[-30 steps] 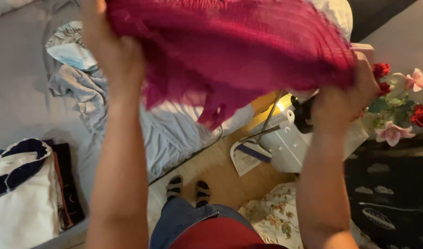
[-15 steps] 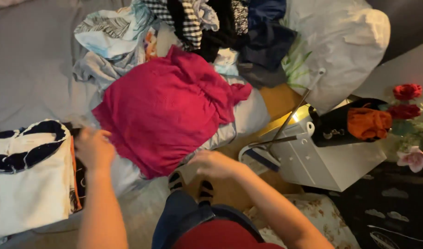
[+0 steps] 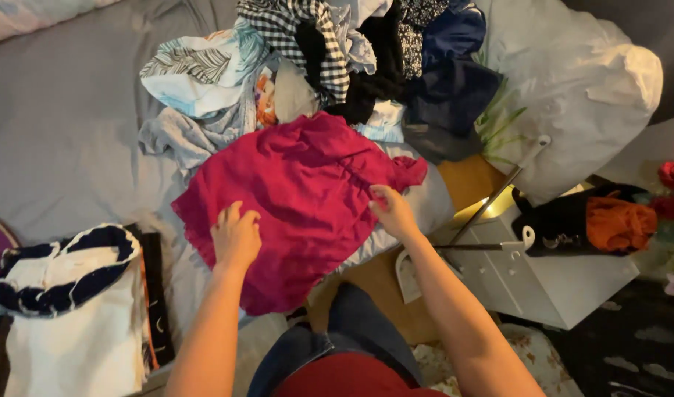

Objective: The person folds a white garment with a dark pattern, a pink dress, a black and white checkered top, and a black top on a bed. They place each folded item into a white storage box with a black and white pattern.

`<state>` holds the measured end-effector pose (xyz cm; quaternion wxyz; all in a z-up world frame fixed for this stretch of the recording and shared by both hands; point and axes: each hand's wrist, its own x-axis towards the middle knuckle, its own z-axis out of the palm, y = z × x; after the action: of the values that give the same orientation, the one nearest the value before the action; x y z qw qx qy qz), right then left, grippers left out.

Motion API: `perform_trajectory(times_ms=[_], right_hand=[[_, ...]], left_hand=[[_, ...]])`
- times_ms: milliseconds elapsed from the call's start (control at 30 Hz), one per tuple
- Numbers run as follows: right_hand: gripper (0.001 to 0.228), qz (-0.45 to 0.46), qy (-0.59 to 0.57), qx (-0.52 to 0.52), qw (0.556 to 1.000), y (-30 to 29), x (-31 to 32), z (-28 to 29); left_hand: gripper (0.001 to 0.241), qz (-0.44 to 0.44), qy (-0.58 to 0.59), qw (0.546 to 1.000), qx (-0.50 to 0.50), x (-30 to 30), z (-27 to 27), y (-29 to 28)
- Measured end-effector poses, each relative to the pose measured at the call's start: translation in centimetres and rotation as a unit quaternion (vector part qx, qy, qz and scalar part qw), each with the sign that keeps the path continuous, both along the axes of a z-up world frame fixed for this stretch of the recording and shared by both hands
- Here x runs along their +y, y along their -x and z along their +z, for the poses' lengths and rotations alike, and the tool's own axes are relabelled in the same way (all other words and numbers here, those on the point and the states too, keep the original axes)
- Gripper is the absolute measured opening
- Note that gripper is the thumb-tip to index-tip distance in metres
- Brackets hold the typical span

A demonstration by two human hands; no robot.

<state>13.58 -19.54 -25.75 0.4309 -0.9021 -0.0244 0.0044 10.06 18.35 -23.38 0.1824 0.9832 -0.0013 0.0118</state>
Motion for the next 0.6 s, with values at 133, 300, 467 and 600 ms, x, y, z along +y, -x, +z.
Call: perform_trajectory(times_ms=[133, 300, 467, 600], right_hand=[[0.046, -0.044, 0.044, -0.01, 0.998, -5.4, -2.6, -3.7], [0.063, -0.103, 0.184, 0.014, 0.977, -12.8, -5.9, -7.7], [0.07, -0.117, 0.265, 0.173, 0.942, -15.8, -6.4, -8.0], [0.052, -0.085, 0.26, 0.173, 0.946, -16.0, -8.2, -10.7]], left_hand=[[0.023, -0.025, 0.04, 0.999, -0.021, -3.0, 0.9, -3.6], [0.03, -0.061, 0.034, 0.998, -0.003, -7.6, 1.1, -9.1], [0.043, -0.071, 0.023, 0.996, 0.042, -13.4, -0.6, -16.2], [0.064, -0.084, 0.003, 0.99, 0.112, -18.8, -1.3, -22.2]])
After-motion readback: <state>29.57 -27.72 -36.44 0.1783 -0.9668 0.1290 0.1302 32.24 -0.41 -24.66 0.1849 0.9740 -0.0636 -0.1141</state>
